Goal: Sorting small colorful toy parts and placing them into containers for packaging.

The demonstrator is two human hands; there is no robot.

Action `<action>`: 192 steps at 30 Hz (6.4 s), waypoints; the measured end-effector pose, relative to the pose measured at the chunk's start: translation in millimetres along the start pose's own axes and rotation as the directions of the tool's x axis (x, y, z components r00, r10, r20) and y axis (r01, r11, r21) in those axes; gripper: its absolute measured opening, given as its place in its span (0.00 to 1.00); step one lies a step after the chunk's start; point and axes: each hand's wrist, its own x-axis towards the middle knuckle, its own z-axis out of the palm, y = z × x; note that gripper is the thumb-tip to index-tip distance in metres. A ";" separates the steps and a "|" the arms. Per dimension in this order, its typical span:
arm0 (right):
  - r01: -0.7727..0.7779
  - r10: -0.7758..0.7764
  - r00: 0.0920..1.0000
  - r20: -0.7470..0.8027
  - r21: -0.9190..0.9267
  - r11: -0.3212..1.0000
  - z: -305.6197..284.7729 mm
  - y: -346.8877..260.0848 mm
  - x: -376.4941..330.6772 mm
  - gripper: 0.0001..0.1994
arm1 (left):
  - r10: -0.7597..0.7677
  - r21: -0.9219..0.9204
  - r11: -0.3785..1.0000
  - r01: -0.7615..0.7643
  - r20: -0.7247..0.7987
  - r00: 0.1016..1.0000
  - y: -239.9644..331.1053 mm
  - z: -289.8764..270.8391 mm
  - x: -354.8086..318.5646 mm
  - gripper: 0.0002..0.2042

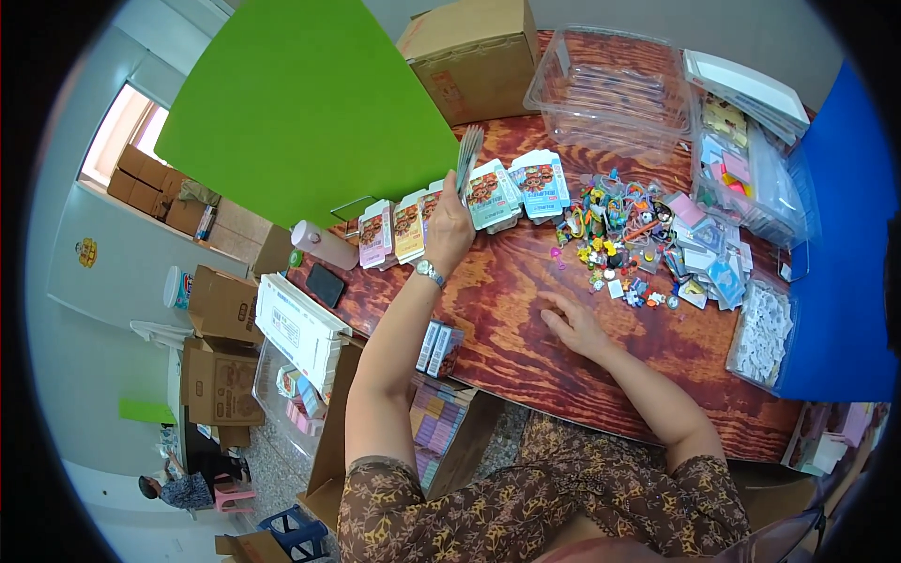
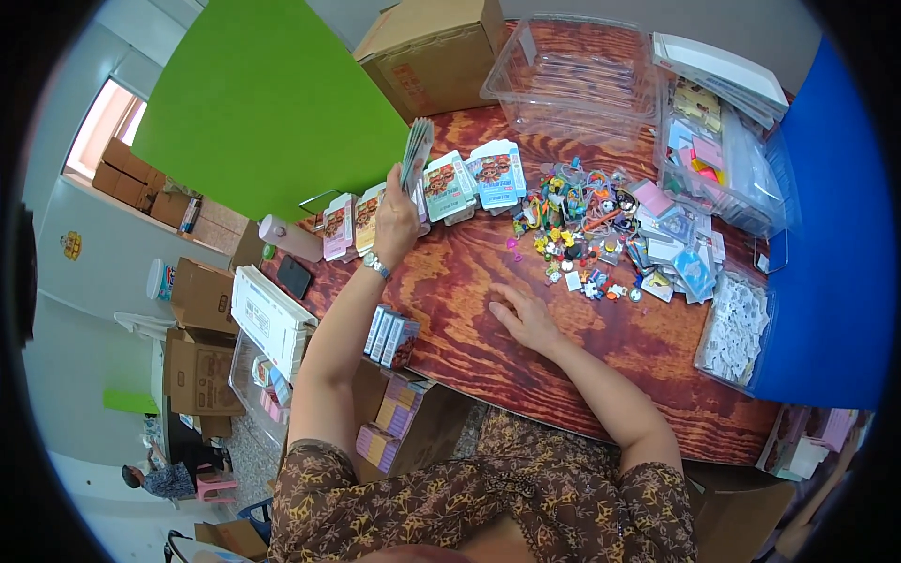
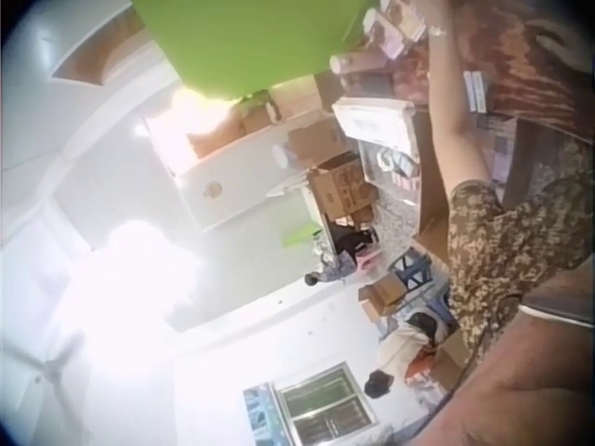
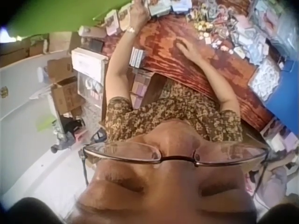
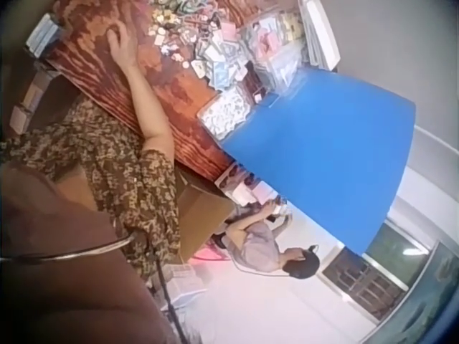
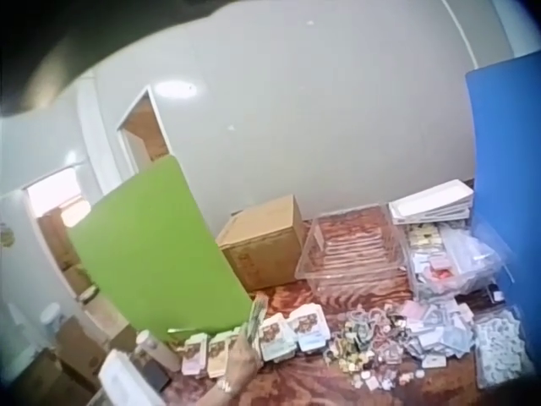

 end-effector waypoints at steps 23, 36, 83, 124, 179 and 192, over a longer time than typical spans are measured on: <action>-0.231 0.177 0.894 -0.412 -0.084 0.969 -26.6 50.2 -46.3 0.17 | -0.113 -0.289 0.928 0.233 0.379 0.918 224.2 3.0 -156.9 0.44; -0.114 0.053 0.988 -0.148 -0.443 0.889 -50.8 38.9 -45.3 0.25 | -0.410 -0.153 0.820 0.552 0.517 0.752 216.1 20.8 -143.2 0.61; 0.202 0.152 0.801 0.579 -0.501 0.841 -192.7 -4.2 -240.1 0.14 | -0.312 -0.611 0.517 0.600 0.518 0.797 296.9 -23.7 -170.7 0.47; 0.267 -0.440 0.850 -0.288 -0.485 0.833 -97.6 -29.7 -178.6 0.18 | -0.324 -0.751 0.589 0.298 0.118 0.939 340.6 18.7 -170.8 0.39; 0.028 -0.230 0.891 -0.391 -0.458 0.888 -90.1 -52.3 -198.8 0.22 | -0.109 -0.510 0.838 0.195 0.193 0.975 353.5 5.3 -165.7 0.48; -0.181 0.188 0.895 -0.405 0.056 0.982 -182.5 33.5 -183.5 0.21 | -0.177 -0.306 0.925 0.225 0.176 0.968 274.5 13.5 -135.8 0.45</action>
